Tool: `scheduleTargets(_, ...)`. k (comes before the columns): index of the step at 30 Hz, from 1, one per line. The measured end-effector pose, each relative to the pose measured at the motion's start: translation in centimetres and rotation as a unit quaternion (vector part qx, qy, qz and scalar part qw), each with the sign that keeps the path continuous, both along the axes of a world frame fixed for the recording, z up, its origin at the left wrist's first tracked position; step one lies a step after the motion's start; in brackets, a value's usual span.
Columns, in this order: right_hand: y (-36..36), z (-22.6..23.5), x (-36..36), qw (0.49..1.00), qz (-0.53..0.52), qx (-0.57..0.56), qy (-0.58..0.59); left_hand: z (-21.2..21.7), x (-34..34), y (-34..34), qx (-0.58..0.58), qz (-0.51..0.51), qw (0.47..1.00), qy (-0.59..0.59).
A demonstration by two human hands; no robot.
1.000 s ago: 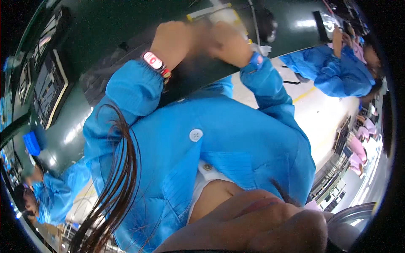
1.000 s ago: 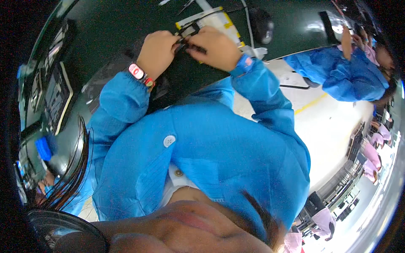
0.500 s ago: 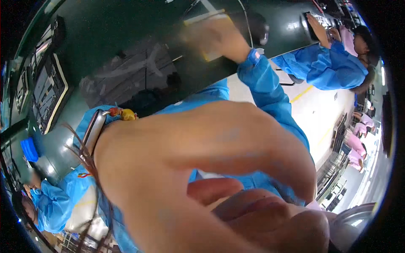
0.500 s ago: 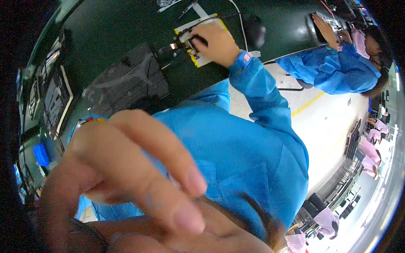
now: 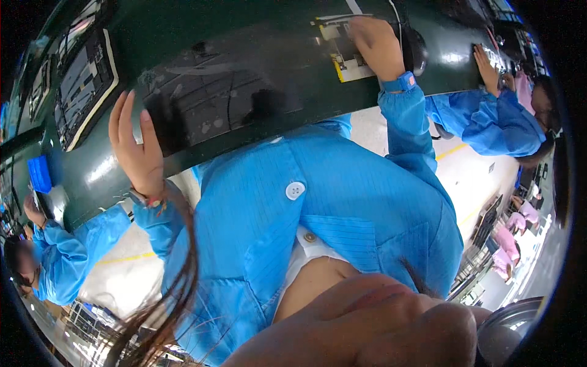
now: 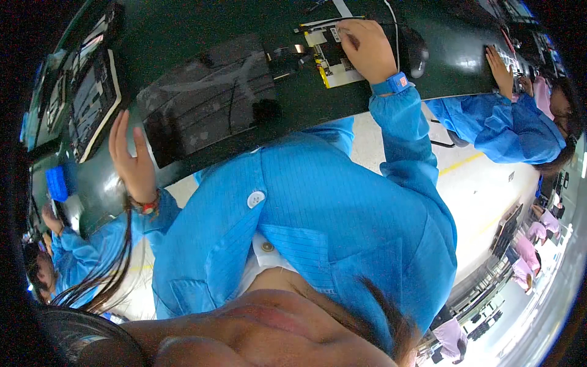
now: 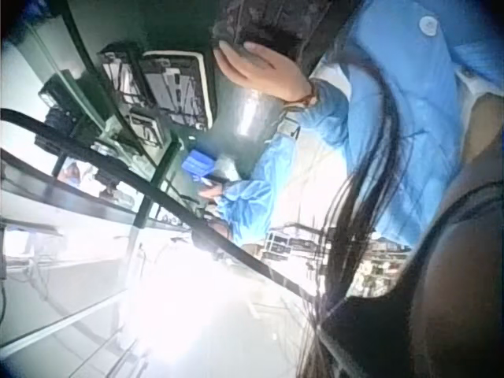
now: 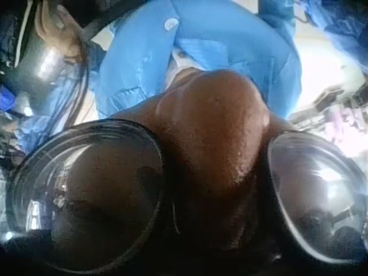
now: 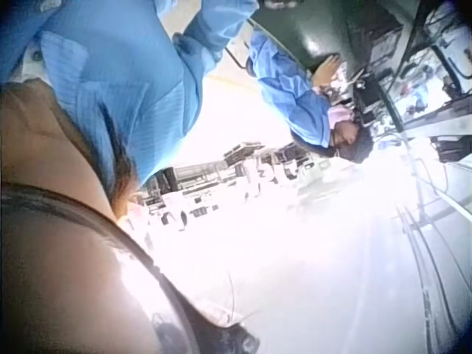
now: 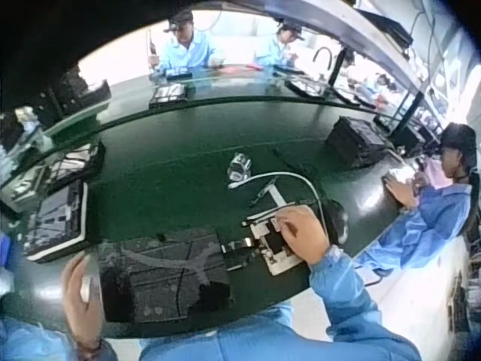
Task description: Testing touch screen functionality and inspecting internal components of a tablet device on an assembly line.
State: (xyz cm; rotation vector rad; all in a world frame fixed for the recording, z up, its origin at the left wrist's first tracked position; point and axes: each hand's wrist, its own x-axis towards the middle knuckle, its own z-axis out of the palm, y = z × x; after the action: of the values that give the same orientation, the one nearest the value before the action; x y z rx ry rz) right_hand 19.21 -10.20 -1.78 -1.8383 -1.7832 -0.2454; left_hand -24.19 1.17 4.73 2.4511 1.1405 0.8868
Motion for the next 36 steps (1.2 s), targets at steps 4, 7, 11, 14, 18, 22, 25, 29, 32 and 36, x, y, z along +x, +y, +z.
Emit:
scheduleTargets(4, -0.6, 0.6, -0.3, 1.0, -0.015, -0.004, -0.013, -5.3, -1.1, -1.3, -0.045, 0.134, 0.989, -0.038)
scheduleTargets(7, -0.6, 0.3, -0.3, 1.0, -0.023, -0.011, -0.007, -5.1, 1.0, -3.0, -0.155, 0.117, 0.971, -0.142)
scheduleTargets(11, -0.1, 0.2, -0.5, 0.999, -0.026, -0.011, -0.032, -4.5, 2.5, -3.3, -0.234, 0.049, 0.943, -0.232)
scheduleTargets(14, 0.1, 0.0, -0.7, 0.999, -0.034, -0.003, -0.028, -4.5, 3.2, -3.3, -0.279, 0.034, 0.921, -0.27)
scheduleTargets(18, 0.2, -0.6, 0.1, 0.999, -0.031, 0.004, -0.043, -2.4, 3.0, -2.8, -0.316, 0.058, 0.902, -0.287)
scheduleTargets(22, 0.1, -0.2, -0.4, 0.999, -0.041, -0.013, -0.021, -1.7, 2.5, -2.4, -0.342, 0.021, 0.852, -0.396)
scheduleTargets(25, 0.2, 0.1, -0.3, 0.999, -0.039, -0.016, -0.029, -0.5, 2.1, -1.2, -0.388, -0.012, 0.782, -0.488)
scheduleTargets(29, 0.4, -0.3, -0.2, 0.999, -0.025, -0.015, -0.036, -2.8, 1.2, 3.6, -0.438, -0.155, 0.737, -0.492)
scheduleTargets(32, 0.3, -0.3, -0.1, 0.999, -0.02, -0.007, -0.05, -3.7, 2.5, 5.8, -0.149, -0.146, 0.963, -0.169)
scheduleTargets(36, 0.5, 0.2, 0.1, 0.998, -0.012, -0.022, -0.052, -2.9, 5.2, 6.5, -0.608, -0.057, 0.674, -0.414)
